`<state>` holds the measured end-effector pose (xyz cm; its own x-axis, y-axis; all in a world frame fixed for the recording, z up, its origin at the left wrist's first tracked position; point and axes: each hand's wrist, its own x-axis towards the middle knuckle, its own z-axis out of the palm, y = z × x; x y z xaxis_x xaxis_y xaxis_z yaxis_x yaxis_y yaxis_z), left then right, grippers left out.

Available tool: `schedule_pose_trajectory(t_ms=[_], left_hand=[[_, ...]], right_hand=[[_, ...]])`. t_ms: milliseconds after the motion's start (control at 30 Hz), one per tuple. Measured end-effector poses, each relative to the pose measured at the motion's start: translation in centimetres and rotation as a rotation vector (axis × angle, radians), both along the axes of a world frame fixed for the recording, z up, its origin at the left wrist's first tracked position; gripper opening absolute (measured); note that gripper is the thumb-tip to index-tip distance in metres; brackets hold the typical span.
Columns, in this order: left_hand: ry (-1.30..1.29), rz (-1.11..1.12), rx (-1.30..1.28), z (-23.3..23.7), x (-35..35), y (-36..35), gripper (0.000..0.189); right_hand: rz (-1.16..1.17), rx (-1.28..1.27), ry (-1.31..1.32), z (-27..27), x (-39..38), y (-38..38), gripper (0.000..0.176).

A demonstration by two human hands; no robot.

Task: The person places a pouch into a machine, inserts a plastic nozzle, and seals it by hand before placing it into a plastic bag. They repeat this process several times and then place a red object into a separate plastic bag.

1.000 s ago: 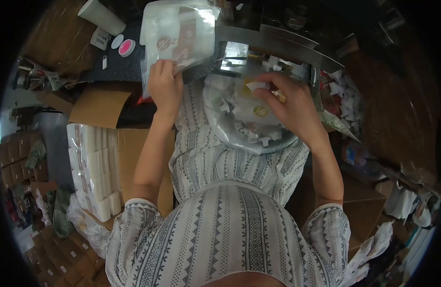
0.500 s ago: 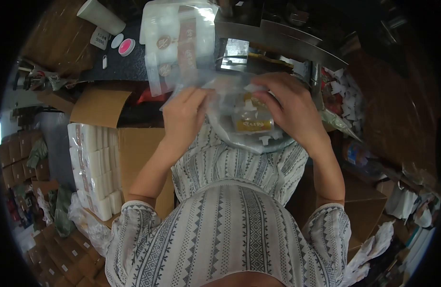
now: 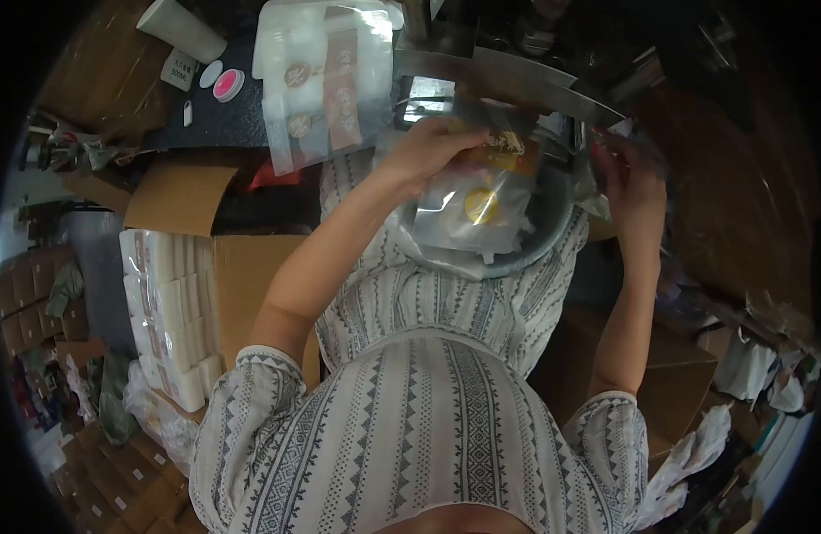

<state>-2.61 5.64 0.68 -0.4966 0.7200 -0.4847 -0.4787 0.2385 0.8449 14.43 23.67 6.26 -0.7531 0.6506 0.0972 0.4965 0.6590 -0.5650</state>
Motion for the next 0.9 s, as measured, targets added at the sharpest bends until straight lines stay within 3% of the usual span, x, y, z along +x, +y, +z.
schedule_pose_trajectory(t_ms=[33,67,100,133,167,233,267,333,367,400,433,500,667,733,800,867,900], left_hand=[[0.004,0.000,-0.008,0.0,0.0,-0.1,0.035],[0.001,-0.002,-0.014,0.0,0.1,-0.8,0.035],[0.265,0.010,-0.056,0.1,-0.1,-2.0,0.036],[0.538,0.029,-0.089,0.4,-0.8,-2.9,0.037],[0.550,0.035,-0.085,0.6,-1.9,-4.2,0.037],[1.935,0.279,-0.335,0.1,-3.3,-7.3,0.034],[1.939,0.281,-0.328,-0.9,-3.5,-8.2,0.034],[2.171,0.150,-0.618,-2.9,-3.0,-10.3,0.025],[2.174,0.154,-0.617,-2.9,-3.3,-11.2,0.025],[1.888,0.166,-0.580,-2.6,-3.5,-12.1,0.022],[1.596,0.175,-0.542,-2.1,-3.1,-12.6,0.021],[1.589,0.200,-0.482,-0.3,-1.0,-12.0,0.019],[1.530,0.237,-0.352,3.4,2.0,-10.7,0.015],[1.475,0.101,-0.157,3.8,2.4,-10.3,0.015],[1.394,-0.025,-0.156,2.7,2.8,-10.0,0.013],[1.316,-0.145,-0.150,2.2,3.1,-9.1,0.012],[0.994,-0.175,-0.110,2.4,3.4,-8.2,0.011]], right_hand=[[0.000,-0.002,-0.001,-1.9,0.3,1.9,0.025],[0.055,0.166,-0.027,-5.2,0.7,4.3,0.026],[0.110,0.335,-0.048,-7.0,0.7,5.5,0.028],[0.110,0.343,-0.036,-6.4,0.4,5.3,0.028],[0.037,0.328,-0.106,-5.7,0.3,4.8,0.024],[-0.047,0.296,-0.192,-4.5,1.2,3.4,0.021],[-0.033,0.226,-0.209,-3.7,1.2,3.3,0.021],[-0.006,0.158,-0.231,-1.7,1.5,2.4,0.022],[0.033,-0.026,-0.080,-0.5,1.7,1.6,0.020],[0.070,-0.212,0.068,0.1,1.7,0.7,0.020],[0.072,-0.212,0.062,0.2,1.3,-0.2,0.020],[0.299,-0.656,0.377,0.5,0.0,-2.5,0.015],[0.550,-0.474,0.329,0.7,-3.9,-6.8,0.017],[0.595,-0.455,0.349,0.3,-4.1,-6.8,0.018],[0.617,-0.690,0.276,0.0,-3.9,-6.8,0.017],[0.587,-0.764,0.320,-0.7,-3.7,-6.3,0.017],[0.555,-0.843,0.363,-1.1,-3.5,-6.0,0.018]])
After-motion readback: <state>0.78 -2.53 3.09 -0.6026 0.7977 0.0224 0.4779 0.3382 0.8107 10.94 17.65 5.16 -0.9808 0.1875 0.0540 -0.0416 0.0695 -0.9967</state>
